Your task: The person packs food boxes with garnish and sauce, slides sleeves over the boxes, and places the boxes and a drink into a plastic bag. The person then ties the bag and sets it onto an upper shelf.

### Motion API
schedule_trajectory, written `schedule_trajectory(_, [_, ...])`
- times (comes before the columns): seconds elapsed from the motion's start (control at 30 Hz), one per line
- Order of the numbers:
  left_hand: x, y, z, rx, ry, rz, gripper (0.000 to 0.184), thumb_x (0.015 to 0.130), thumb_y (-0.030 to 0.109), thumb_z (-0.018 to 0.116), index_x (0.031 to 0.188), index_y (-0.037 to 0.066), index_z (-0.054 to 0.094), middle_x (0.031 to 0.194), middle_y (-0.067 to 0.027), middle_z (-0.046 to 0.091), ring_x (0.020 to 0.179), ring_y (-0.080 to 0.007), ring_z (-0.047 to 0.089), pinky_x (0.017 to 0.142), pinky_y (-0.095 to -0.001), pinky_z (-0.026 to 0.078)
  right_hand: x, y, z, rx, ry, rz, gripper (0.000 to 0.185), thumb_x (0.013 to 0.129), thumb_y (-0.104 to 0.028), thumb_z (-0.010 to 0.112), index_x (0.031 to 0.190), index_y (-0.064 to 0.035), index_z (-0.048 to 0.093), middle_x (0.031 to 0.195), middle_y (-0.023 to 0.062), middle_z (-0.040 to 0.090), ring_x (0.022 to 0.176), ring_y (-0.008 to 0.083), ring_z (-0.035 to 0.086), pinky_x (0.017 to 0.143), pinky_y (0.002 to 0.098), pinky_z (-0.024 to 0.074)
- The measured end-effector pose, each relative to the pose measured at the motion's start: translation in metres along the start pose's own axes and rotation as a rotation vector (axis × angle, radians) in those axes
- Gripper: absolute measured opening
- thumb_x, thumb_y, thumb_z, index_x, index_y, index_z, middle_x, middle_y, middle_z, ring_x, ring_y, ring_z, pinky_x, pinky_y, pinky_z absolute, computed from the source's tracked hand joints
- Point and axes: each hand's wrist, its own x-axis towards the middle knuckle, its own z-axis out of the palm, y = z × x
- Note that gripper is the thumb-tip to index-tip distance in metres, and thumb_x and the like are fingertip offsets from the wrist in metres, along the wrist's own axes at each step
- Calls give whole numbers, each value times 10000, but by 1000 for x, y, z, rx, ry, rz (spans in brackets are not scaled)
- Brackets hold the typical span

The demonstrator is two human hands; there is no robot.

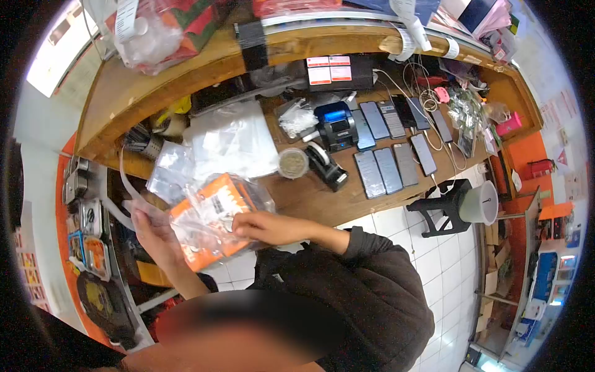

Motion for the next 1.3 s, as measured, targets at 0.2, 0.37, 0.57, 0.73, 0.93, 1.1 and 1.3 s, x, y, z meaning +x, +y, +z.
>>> schedule_trajectory(0.2, [-130, -27, 107, 455, -383, -89, 194, 919, 83, 578, 1079, -27, 584, 939, -120, 671, 856, -158, 650, 714, -276, 526, -56, -24, -24, 408, 400, -178, 251, 990, -238, 472, 1021, -10, 573, 957, 24, 595, 919, 118, 548, 831, 274, 444])
schedule_trajectory(0.37, [-175, -57, 146, 555, -193, 66, 120, 880, 50, 629, 808, -3, 549, 746, -3, 578, 668, -57, 525, 574, -200, 400, -84, -16, -29, 32, 682, -124, 249, 959, -208, 542, 870, 22, 571, 730, 66, 570, 681, 77, 498, 592, 268, 427])
schedule_trajectory(0.57, [-187, -113, 144, 585, -71, 296, 400, 964, 257, 514, 666, -2, 446, 592, -8, 415, 571, -88, 363, 483, -307, 280, -90, 1, -7, 187, 678, -106, 270, 935, -208, 557, 893, 44, 644, 637, 131, 602, 537, 169, 540, 515, 319, 427])
schedule_trajectory(0.73, [-211, -135, 147, 549, 53, 88, 424, 988, 296, 463, 680, 19, 556, 659, -16, 539, 604, -73, 442, 513, -265, 317, -103, 12, -14, -115, 789, -263, 242, 917, -211, 567, 895, 7, 672, 683, 161, 614, 571, 193, 583, 529, 327, 453])
schedule_trajectory(0.93, [-214, -119, 150, 477, -179, -128, 307, 1002, 281, 441, 854, 46, 571, 839, -17, 565, 723, -105, 504, 589, -275, 378, -94, 8, -52, -386, 784, -214, 178, 854, -199, 627, 846, -25, 658, 686, 147, 588, 601, 282, 614, 526, 352, 472])
schedule_trajectory(1.1, [-191, -220, 84, 175, 51, 114, 332, 999, 304, 421, 785, 66, 510, 733, 9, 496, 608, -86, 406, 521, -251, 275, -89, 15, -48, -490, 789, -301, 93, 788, -148, 656, 824, -62, 660, 714, 133, 613, 589, 250, 617, 509, 337, 470])
schedule_trajectory(1.3, [-207, -203, 78, 430, -107, -106, 325, 1022, 246, 377, 935, 10, 582, 779, -22, 497, 715, -103, 463, 662, -242, 412, -105, 9, -3, -868, 563, -853, 89, 737, -107, 651, 822, -133, 644, 726, 51, 628, 607, 211, 634, 501, 327, 486])
